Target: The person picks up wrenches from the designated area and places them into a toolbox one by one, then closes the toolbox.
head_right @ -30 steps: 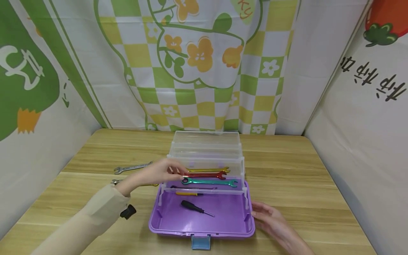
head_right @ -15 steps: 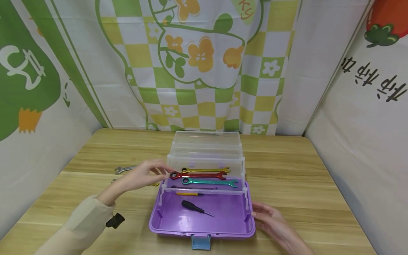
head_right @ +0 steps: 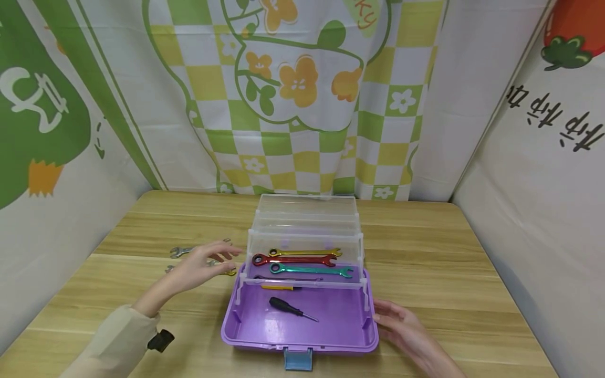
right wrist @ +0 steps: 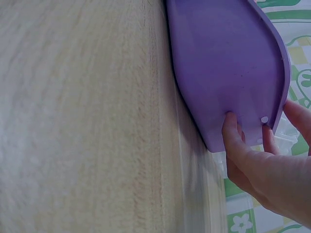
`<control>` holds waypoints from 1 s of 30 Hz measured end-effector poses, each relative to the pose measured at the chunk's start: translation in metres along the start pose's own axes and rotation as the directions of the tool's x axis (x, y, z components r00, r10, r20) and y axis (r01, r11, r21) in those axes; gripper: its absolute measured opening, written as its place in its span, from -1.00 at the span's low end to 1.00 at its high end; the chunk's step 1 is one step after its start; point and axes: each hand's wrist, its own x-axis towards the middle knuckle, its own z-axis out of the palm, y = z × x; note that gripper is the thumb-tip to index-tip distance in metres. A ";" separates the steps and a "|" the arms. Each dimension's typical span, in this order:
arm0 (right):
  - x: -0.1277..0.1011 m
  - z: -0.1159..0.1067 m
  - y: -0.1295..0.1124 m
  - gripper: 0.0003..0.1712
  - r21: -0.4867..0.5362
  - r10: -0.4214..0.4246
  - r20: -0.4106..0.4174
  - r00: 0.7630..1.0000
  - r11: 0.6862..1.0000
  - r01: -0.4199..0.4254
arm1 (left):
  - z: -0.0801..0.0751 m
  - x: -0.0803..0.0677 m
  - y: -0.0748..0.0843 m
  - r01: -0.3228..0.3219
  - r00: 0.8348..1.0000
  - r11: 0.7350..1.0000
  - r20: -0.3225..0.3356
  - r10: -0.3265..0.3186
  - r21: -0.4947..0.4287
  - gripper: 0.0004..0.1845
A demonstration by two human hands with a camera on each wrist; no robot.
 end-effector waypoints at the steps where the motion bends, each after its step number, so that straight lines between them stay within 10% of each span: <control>1: 0.000 0.000 0.000 -0.56 -0.003 0.002 -0.005 1.000 1.000 -0.002 | 0.000 -0.001 -0.002 0.001 1.000 1.000 -0.009 -0.001 0.001 -0.70; 30: -0.001 0.001 0.000 -0.52 -0.009 0.003 -0.015 1.000 1.000 -0.003 | 0.000 -0.027 -0.071 0.115 0.992 0.963 0.026 -0.125 0.244 -0.71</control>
